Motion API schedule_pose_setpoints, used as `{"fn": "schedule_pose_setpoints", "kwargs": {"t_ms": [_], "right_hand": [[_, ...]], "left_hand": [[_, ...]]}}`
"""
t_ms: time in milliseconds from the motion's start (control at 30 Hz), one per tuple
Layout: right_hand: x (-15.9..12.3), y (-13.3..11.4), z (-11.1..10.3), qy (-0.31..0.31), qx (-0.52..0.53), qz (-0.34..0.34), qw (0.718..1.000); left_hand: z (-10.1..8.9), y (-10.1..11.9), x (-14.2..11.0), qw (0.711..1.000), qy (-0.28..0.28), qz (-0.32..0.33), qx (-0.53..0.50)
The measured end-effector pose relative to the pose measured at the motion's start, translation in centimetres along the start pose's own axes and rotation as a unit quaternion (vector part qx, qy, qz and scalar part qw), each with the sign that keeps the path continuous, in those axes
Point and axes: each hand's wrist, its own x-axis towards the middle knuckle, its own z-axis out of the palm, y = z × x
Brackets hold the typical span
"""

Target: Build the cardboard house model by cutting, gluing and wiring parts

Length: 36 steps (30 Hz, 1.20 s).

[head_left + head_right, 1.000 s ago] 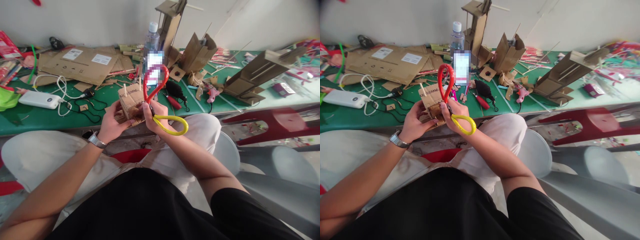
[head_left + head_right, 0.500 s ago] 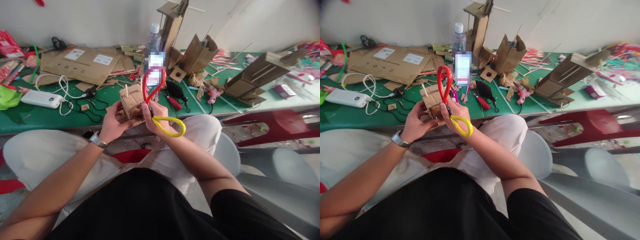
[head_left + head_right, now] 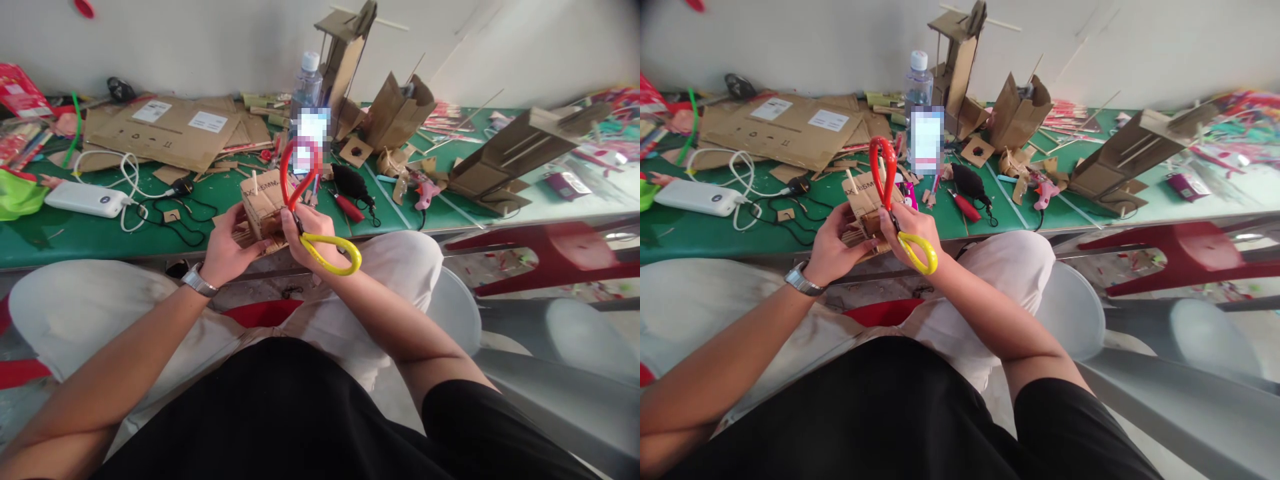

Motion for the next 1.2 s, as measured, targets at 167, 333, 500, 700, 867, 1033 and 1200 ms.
{"fn": "schedule_pose_setpoints", "kwargs": {"t_ms": [167,333,500,700,867,1033,1200], "right_hand": [[-0.28,-0.02,-0.2,0.015,-0.001,0.013,1.0],[-0.39,-0.37,-0.63,0.049,0.024,0.02,0.998],[-0.19,-0.24,-0.98,0.064,0.032,0.031,0.997],[-0.57,0.32,-0.38,0.035,-0.007,0.042,0.998],[-0.55,0.18,-0.25,0.031,0.009,0.036,0.999],[-0.39,0.02,-0.51,0.025,-0.01,0.006,1.0],[-0.3,0.01,-0.73,0.019,-0.017,-0.017,1.0]], "left_hand": [[0.18,0.64,0.03,1.0,0.002,-0.004,0.007],[0.23,0.86,-0.03,1.0,0.007,-0.004,0.001],[0.19,0.36,0.0,1.0,0.012,0.004,0.0],[0.29,0.43,-0.02,1.0,0.016,0.013,0.017],[0.22,0.49,-0.04,1.0,0.009,0.015,0.022],[0.15,0.47,-0.01,1.0,0.01,0.021,0.017],[0.14,0.61,0.12,1.0,0.0,0.024,0.006]]}}
